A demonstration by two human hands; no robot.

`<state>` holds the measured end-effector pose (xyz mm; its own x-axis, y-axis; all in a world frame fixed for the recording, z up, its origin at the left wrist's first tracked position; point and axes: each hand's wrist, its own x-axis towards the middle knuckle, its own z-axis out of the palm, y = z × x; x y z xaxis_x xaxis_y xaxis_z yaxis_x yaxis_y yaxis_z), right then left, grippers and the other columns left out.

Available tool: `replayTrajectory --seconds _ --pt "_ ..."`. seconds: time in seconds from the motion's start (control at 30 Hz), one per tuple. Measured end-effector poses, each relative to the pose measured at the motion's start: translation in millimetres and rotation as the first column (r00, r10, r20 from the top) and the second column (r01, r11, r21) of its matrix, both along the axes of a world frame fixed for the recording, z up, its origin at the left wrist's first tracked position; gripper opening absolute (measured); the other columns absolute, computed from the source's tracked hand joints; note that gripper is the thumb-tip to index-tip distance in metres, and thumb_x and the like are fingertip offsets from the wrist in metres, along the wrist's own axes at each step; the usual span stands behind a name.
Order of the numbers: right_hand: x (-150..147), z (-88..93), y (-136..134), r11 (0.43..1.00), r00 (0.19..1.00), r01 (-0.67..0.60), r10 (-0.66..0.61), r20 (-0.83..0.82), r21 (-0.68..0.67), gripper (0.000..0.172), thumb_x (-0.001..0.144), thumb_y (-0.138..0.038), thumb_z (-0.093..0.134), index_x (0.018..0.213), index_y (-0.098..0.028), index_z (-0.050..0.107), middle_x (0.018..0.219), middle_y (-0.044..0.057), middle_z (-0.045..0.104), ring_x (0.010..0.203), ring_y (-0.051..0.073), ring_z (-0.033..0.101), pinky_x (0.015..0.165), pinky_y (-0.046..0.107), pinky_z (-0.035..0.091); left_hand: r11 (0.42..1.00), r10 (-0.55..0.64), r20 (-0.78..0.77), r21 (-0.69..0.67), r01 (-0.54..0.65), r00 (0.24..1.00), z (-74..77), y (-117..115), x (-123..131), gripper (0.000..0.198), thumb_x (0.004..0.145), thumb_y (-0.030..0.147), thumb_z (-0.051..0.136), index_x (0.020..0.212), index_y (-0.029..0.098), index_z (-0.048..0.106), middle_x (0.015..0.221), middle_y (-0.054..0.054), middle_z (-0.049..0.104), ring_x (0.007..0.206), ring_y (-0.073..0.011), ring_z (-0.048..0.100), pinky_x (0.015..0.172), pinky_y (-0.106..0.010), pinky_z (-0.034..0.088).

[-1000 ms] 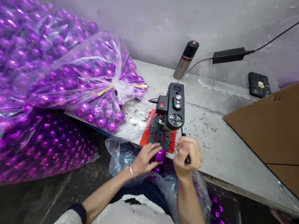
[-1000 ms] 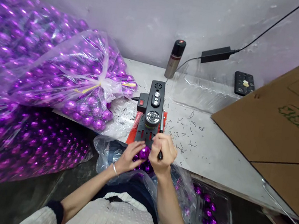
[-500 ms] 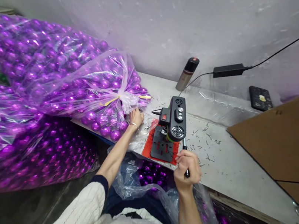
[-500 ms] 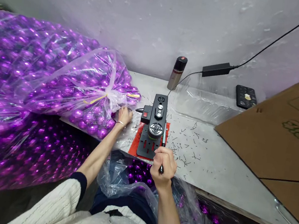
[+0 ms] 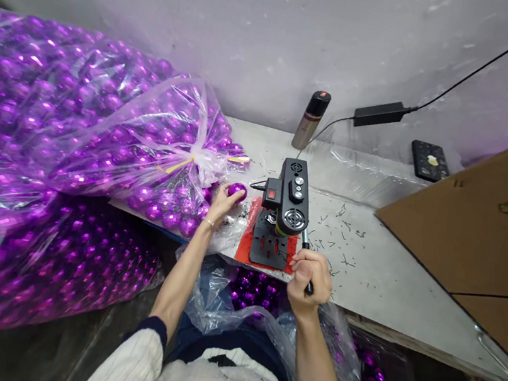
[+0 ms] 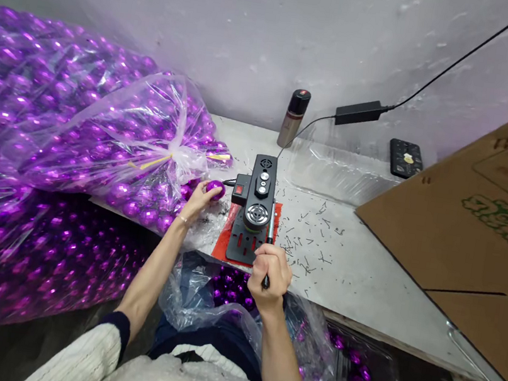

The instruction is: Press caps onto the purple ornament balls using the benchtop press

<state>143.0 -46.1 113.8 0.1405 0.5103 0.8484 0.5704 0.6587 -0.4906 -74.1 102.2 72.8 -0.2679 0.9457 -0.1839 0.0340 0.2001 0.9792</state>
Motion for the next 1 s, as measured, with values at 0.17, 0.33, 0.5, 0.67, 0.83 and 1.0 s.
replayTrajectory --seconds 0.17,0.33,0.5,0.67,0.83,1.0 --pt "1 -2.0 0 1.000 1.000 -0.013 0.013 -0.011 -0.009 0.023 0.093 -0.010 0.051 0.073 -0.022 0.055 0.075 0.001 0.063 0.066 0.014 0.062 0.057 0.028 0.048 0.992 -0.025 0.611 -0.086 0.098 0.791 -2.8 -73 0 0.034 0.078 0.039 0.072 0.103 0.018 0.063 0.090 -0.004 0.070 0.070 -0.0135 0.066 0.060 -0.024 0.051" --pt "1 -1.6 0 1.000 1.000 0.001 -0.001 -0.001 -0.006 0.023 0.093 -0.012 0.051 0.073 -0.022 0.055 0.073 0.001 0.063 0.066 0.015 0.062 0.058 0.029 0.047 0.980 -0.001 0.730 -0.137 0.147 0.683 -0.9 -96 2 0.029 0.083 0.043 0.066 0.095 0.017 0.065 0.086 -0.007 0.073 0.075 -0.0182 0.071 0.074 -0.035 0.061" --pt "0 1.4 0 1.000 1.000 0.018 -0.018 0.006 -0.020 0.024 0.096 -0.016 0.051 0.073 -0.023 0.055 0.073 0.001 0.063 0.066 0.015 0.061 0.059 0.031 0.046 0.973 -0.030 0.661 -0.153 0.173 0.750 -8.0 -104 9 0.030 0.084 0.043 0.069 0.097 0.017 0.066 0.088 -0.008 0.075 0.072 -0.0161 0.070 0.065 -0.028 0.059" --pt "-2 20.2 5 0.999 0.999 0.046 -0.046 0.002 -0.022 0.029 0.099 -0.017 0.047 0.071 -0.023 0.051 0.065 -0.001 0.057 0.065 0.015 0.062 0.060 0.031 0.046 0.960 -0.124 0.600 -0.129 0.249 0.790 -13.8 -113 25 0.042 0.081 0.041 0.075 0.117 0.022 0.066 0.094 -0.003 0.075 0.067 -0.0127 0.069 0.060 -0.024 0.055" --pt "-4 37.7 9 0.999 0.999 0.033 -0.035 -0.040 -0.030 0.029 0.098 -0.015 0.048 0.071 -0.022 0.051 0.065 -0.001 0.056 0.063 0.013 0.059 0.059 0.029 0.043 0.960 -0.222 0.352 -0.084 0.267 0.909 -18.9 -109 45 0.062 0.079 0.048 0.080 0.131 0.020 0.062 0.103 -0.007 0.075 0.074 -0.0152 0.071 0.059 -0.022 0.051" --pt "-2 35.0 8 0.999 1.000 0.028 -0.028 0.005 -0.028 0.026 0.098 -0.014 0.048 0.074 -0.022 0.054 0.066 -0.001 0.058 0.064 0.013 0.059 0.059 0.029 0.044 0.965 -0.260 0.036 -0.014 0.261 0.965 -25.4 -103 57 0.056 0.082 0.046 0.078 0.129 0.018 0.067 0.099 -0.005 0.075 0.078 -0.0167 0.067 0.069 -0.026 0.054"
